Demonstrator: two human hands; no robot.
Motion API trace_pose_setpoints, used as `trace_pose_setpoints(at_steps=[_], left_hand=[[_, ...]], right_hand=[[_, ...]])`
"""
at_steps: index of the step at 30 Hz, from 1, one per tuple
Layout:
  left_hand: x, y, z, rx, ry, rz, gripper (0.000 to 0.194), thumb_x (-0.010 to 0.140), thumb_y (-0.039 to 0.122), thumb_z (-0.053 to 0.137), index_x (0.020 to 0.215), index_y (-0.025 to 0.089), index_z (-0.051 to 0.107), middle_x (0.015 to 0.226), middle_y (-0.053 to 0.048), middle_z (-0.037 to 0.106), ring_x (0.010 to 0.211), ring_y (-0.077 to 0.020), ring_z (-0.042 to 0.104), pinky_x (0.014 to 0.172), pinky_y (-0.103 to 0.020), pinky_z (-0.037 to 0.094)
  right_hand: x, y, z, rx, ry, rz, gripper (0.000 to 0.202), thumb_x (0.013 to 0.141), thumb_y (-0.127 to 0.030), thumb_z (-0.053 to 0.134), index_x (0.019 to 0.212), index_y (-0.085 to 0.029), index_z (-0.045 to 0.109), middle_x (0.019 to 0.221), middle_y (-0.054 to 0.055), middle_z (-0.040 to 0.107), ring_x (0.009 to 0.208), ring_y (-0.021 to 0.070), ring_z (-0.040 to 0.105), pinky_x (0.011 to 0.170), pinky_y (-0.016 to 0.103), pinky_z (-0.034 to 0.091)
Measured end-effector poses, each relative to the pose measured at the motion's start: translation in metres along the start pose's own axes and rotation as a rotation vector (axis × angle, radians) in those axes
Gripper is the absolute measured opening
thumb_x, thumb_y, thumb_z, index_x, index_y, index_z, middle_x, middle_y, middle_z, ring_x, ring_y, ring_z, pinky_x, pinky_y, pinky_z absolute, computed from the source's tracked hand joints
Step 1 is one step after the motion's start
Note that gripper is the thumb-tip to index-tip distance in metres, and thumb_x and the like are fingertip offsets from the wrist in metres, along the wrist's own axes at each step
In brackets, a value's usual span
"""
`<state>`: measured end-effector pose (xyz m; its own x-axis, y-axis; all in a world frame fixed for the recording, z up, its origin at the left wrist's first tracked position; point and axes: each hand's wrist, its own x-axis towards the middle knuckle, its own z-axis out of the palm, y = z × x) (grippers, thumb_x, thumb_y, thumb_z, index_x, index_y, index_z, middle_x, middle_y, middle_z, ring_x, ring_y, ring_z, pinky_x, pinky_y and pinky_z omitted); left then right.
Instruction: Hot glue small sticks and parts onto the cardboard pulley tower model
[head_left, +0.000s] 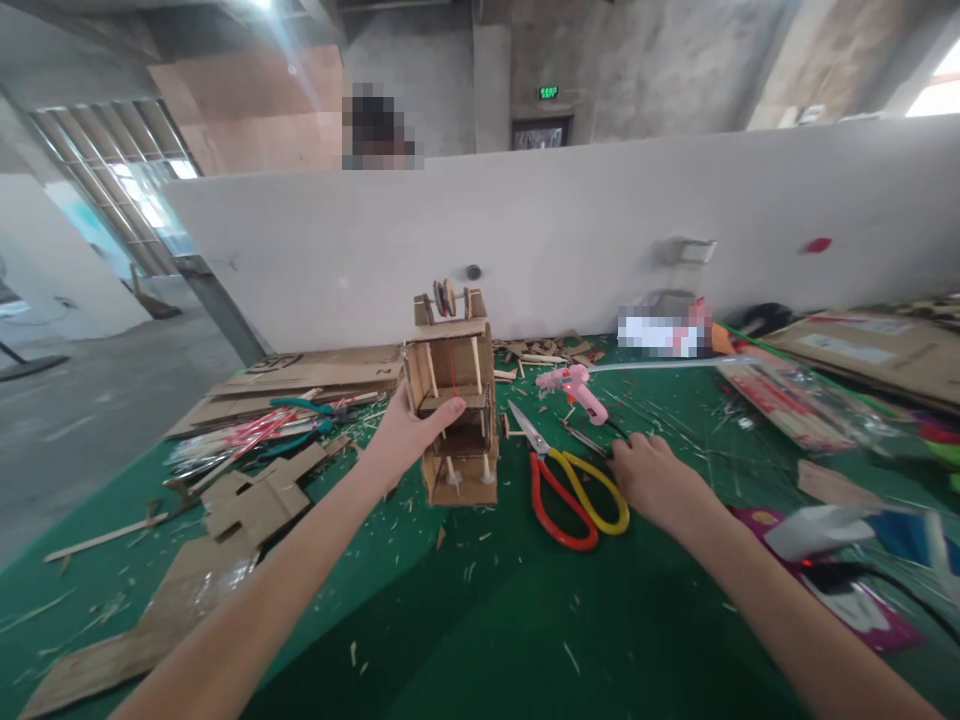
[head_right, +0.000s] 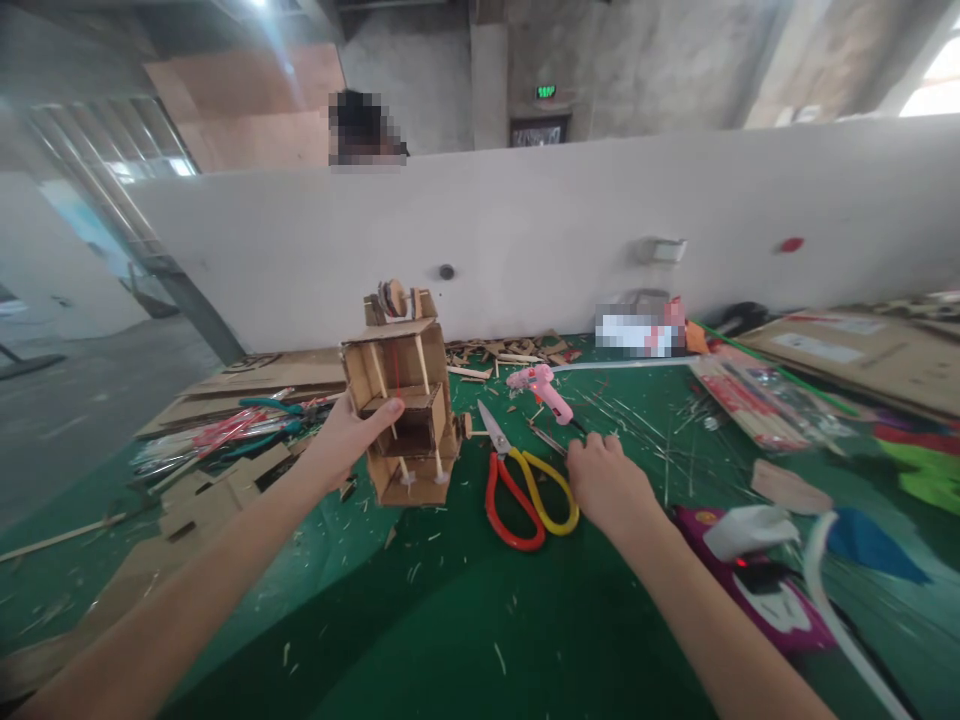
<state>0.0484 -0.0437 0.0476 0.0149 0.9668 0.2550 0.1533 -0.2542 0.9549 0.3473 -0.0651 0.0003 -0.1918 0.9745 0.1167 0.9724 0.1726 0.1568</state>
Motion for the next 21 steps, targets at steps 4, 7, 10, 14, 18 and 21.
trace_pose_setpoints(at_steps=[4,7,10,14,18,21], left_hand=[[0.001,0.004,-0.001,0.090,0.000,-0.007,0.063,0.074,0.053,0.067,0.128,0.023,0.052,0.118,-0.010,0.065,0.109,-0.0284,0.062,0.095,-0.047,0.049],[-0.001,0.015,-0.003,0.157,-0.027,-0.025,0.062,0.073,0.055,0.066,0.126,0.025,0.054,0.119,-0.011,0.064,0.108,-0.0299,0.062,0.092,-0.047,0.051],[-0.005,0.029,-0.006,0.265,-0.099,-0.059,0.067,0.072,0.055,0.067,0.131,0.029,0.049,0.122,-0.011,0.061,0.107,-0.0313,0.061,0.090,-0.050,0.051],[-0.010,0.043,-0.006,0.547,-0.193,0.013,0.073,0.068,0.059,0.067,0.131,0.029,0.048,0.134,-0.010,0.048,0.129,-0.0372,0.038,0.104,-0.059,0.035],[-0.011,0.044,-0.002,0.586,-0.179,0.038,0.072,0.069,0.057,0.066,0.132,0.029,0.046,0.136,-0.010,0.042,0.137,-0.0398,0.019,0.108,-0.063,0.025],[-0.009,0.041,0.000,0.508,-0.149,0.045,0.067,0.067,0.052,0.070,0.128,0.029,0.051,0.127,-0.011,0.048,0.134,-0.0418,0.024,0.106,-0.064,0.026]], right_hand=[[0.002,0.008,0.001,0.027,-0.050,0.050,0.015,0.089,-0.015,0.045,0.085,-0.012,0.059,0.090,0.014,0.062,0.085,0.0196,0.060,0.074,0.029,0.040],[-0.001,0.001,-0.013,0.038,-0.039,0.108,0.015,0.089,-0.010,0.040,0.089,-0.012,0.055,0.089,0.015,0.062,0.082,0.0209,0.062,0.066,0.029,0.039],[-0.012,-0.015,-0.046,0.146,0.042,0.175,0.022,0.095,-0.020,0.030,0.099,-0.013,0.051,0.075,0.009,0.062,0.061,0.0205,0.061,0.050,0.029,0.032],[-0.033,-0.038,-0.097,0.384,0.205,0.034,0.031,0.099,-0.036,0.025,0.113,-0.020,0.048,0.069,0.001,0.062,0.058,0.0165,0.059,0.050,0.026,0.034],[-0.046,-0.055,-0.131,0.402,0.215,-0.098,0.030,0.095,-0.025,0.030,0.110,-0.018,0.054,0.061,0.002,0.060,0.049,0.0153,0.053,0.051,0.027,0.034],[-0.045,-0.064,-0.146,0.289,0.183,-0.139,0.027,0.089,-0.014,0.034,0.100,-0.015,0.059,0.061,0.004,0.059,0.050,0.0152,0.052,0.053,0.028,0.034]])
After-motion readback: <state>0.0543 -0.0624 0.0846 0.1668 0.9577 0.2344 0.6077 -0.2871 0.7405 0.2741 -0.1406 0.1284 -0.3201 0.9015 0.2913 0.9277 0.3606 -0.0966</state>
